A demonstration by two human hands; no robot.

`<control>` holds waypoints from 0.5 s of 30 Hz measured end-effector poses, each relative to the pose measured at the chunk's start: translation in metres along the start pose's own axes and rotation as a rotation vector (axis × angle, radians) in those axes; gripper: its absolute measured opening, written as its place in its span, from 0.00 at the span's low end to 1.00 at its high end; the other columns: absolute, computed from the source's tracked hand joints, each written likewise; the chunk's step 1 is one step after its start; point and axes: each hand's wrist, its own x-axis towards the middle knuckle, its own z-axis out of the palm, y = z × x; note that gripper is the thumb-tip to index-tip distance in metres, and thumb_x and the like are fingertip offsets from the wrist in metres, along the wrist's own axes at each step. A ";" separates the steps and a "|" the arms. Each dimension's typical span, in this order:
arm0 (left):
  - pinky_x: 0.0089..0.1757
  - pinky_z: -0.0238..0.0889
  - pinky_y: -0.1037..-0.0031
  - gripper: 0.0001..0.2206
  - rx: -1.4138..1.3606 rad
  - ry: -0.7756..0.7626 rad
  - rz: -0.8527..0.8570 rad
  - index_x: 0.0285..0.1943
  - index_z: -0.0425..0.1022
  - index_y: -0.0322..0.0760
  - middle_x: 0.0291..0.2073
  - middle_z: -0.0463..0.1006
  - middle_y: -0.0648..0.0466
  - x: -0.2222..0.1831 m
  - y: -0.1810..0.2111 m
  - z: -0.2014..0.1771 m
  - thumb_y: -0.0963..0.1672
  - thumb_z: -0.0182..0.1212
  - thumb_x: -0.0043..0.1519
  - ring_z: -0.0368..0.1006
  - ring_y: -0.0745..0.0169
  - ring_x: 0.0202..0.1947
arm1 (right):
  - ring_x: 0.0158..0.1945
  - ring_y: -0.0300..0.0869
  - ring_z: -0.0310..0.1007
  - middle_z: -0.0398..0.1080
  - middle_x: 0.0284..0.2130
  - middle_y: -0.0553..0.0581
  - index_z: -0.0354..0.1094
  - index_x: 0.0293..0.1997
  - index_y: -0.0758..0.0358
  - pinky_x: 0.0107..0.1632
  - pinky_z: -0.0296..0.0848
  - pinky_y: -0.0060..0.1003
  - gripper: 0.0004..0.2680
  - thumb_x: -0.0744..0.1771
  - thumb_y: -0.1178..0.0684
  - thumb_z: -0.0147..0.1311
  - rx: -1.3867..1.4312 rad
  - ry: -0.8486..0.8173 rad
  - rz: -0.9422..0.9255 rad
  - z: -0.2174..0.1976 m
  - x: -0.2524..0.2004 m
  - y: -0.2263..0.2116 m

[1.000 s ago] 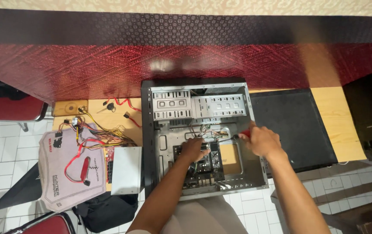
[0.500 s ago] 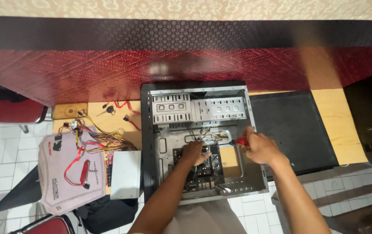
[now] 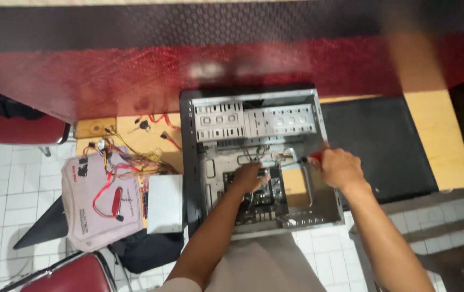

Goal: Installing and screwing a motherboard into a computer case using a screwdriver.

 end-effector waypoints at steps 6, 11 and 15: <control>0.58 0.64 0.44 0.28 -0.016 0.022 -0.008 0.69 0.66 0.29 0.60 0.74 0.38 -0.006 0.006 -0.007 0.52 0.58 0.66 0.71 0.37 0.63 | 0.56 0.60 0.78 0.78 0.49 0.69 0.56 0.70 0.60 0.55 0.75 0.59 0.24 0.69 0.35 0.40 -0.051 -0.113 0.047 0.007 0.004 -0.002; 0.58 0.65 0.45 0.29 0.012 0.002 -0.028 0.70 0.66 0.31 0.60 0.74 0.40 0.002 0.001 -0.003 0.54 0.57 0.66 0.71 0.40 0.62 | 0.53 0.63 0.79 0.76 0.50 0.72 0.57 0.68 0.64 0.52 0.77 0.60 0.23 0.69 0.38 0.43 -0.020 -0.081 0.005 0.017 0.002 0.002; 0.58 0.66 0.45 0.28 -0.009 0.021 -0.028 0.69 0.67 0.30 0.59 0.75 0.39 -0.007 0.010 -0.005 0.53 0.59 0.66 0.72 0.39 0.61 | 0.53 0.65 0.79 0.76 0.50 0.73 0.56 0.66 0.66 0.53 0.75 0.64 0.21 0.69 0.42 0.46 -0.009 -0.066 -0.004 0.017 0.003 0.001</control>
